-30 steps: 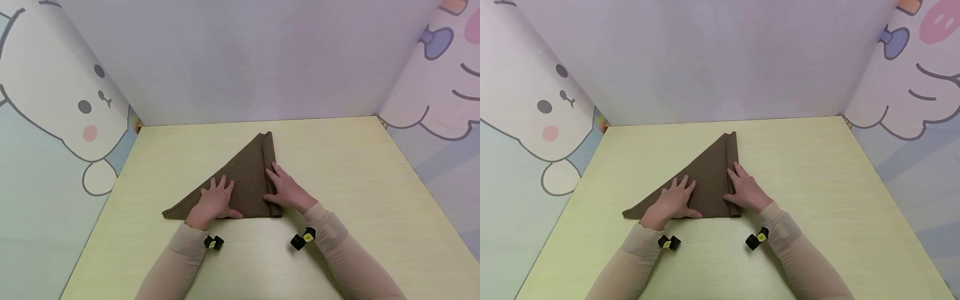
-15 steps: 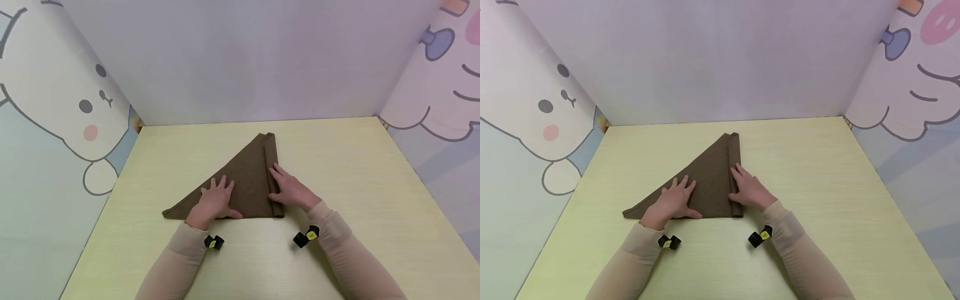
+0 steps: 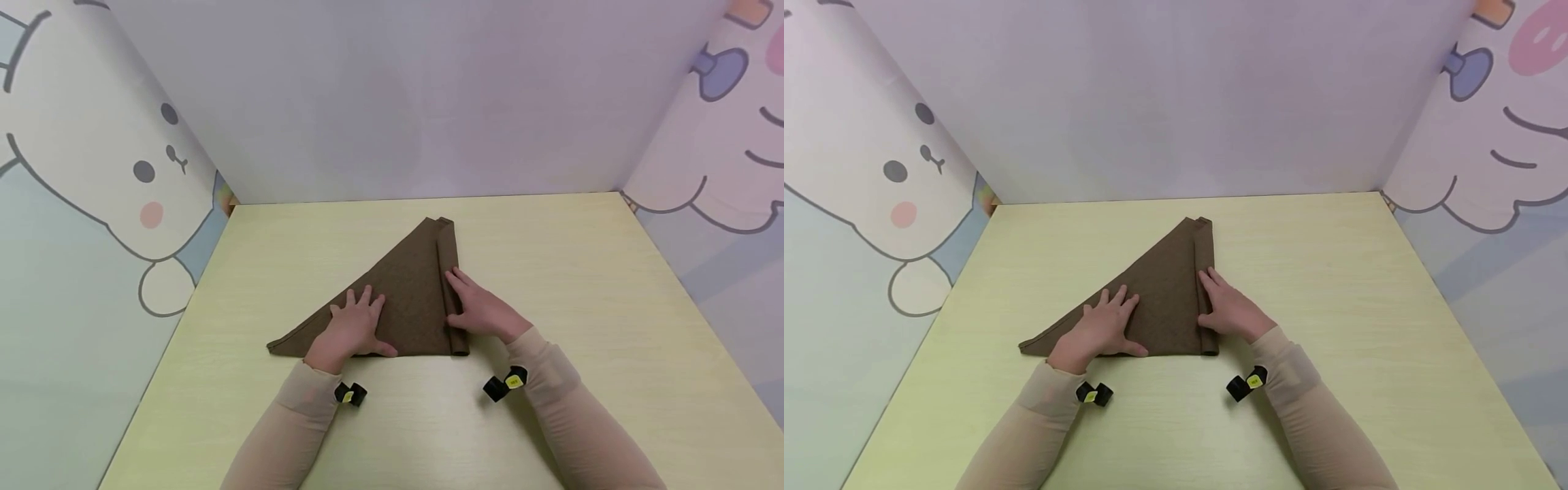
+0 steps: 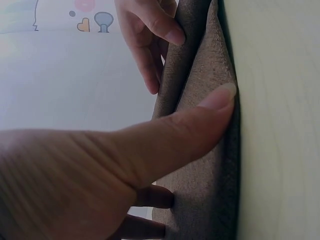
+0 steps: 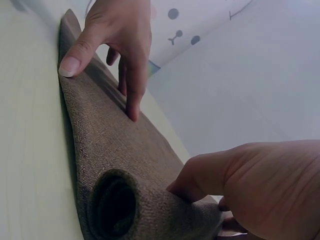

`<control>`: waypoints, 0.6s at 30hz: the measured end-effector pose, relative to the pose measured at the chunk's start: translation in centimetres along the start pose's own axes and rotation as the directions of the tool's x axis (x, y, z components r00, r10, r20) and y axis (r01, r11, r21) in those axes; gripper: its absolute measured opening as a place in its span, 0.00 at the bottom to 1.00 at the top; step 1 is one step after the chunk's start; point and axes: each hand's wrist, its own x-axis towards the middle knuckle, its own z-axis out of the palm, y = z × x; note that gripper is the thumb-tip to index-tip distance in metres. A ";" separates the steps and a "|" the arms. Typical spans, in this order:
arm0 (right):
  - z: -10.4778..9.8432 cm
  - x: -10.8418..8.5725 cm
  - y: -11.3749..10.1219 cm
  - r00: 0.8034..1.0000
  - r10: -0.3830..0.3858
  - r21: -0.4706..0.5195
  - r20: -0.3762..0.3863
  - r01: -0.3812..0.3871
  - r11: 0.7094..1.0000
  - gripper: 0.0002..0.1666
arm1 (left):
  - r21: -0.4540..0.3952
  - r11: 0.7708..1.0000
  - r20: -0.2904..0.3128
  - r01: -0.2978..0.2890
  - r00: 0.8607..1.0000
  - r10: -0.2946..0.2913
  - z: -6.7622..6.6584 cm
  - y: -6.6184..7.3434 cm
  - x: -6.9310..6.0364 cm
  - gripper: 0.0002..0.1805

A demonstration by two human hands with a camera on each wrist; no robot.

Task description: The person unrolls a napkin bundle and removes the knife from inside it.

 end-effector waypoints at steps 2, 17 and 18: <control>-0.1 0.0 0.1 1.000 0.004 0.004 0.003 -0.004 1.000 0.52 | 0.000 1.000 0.004 0.004 1.000 -0.004 -0.1 0.0 0.0 0.63; -0.8 -0.2 0.4 0.999 0.033 0.013 0.029 -0.033 0.999 0.51 | -0.064 0.998 0.004 0.001 1.000 0.000 -0.3 -0.6 -0.3 0.63; -0.8 -0.2 0.4 0.999 0.034 0.013 0.030 -0.035 0.999 0.51 | -0.063 0.998 0.004 0.002 1.000 -0.001 -0.3 -0.7 -0.3 0.63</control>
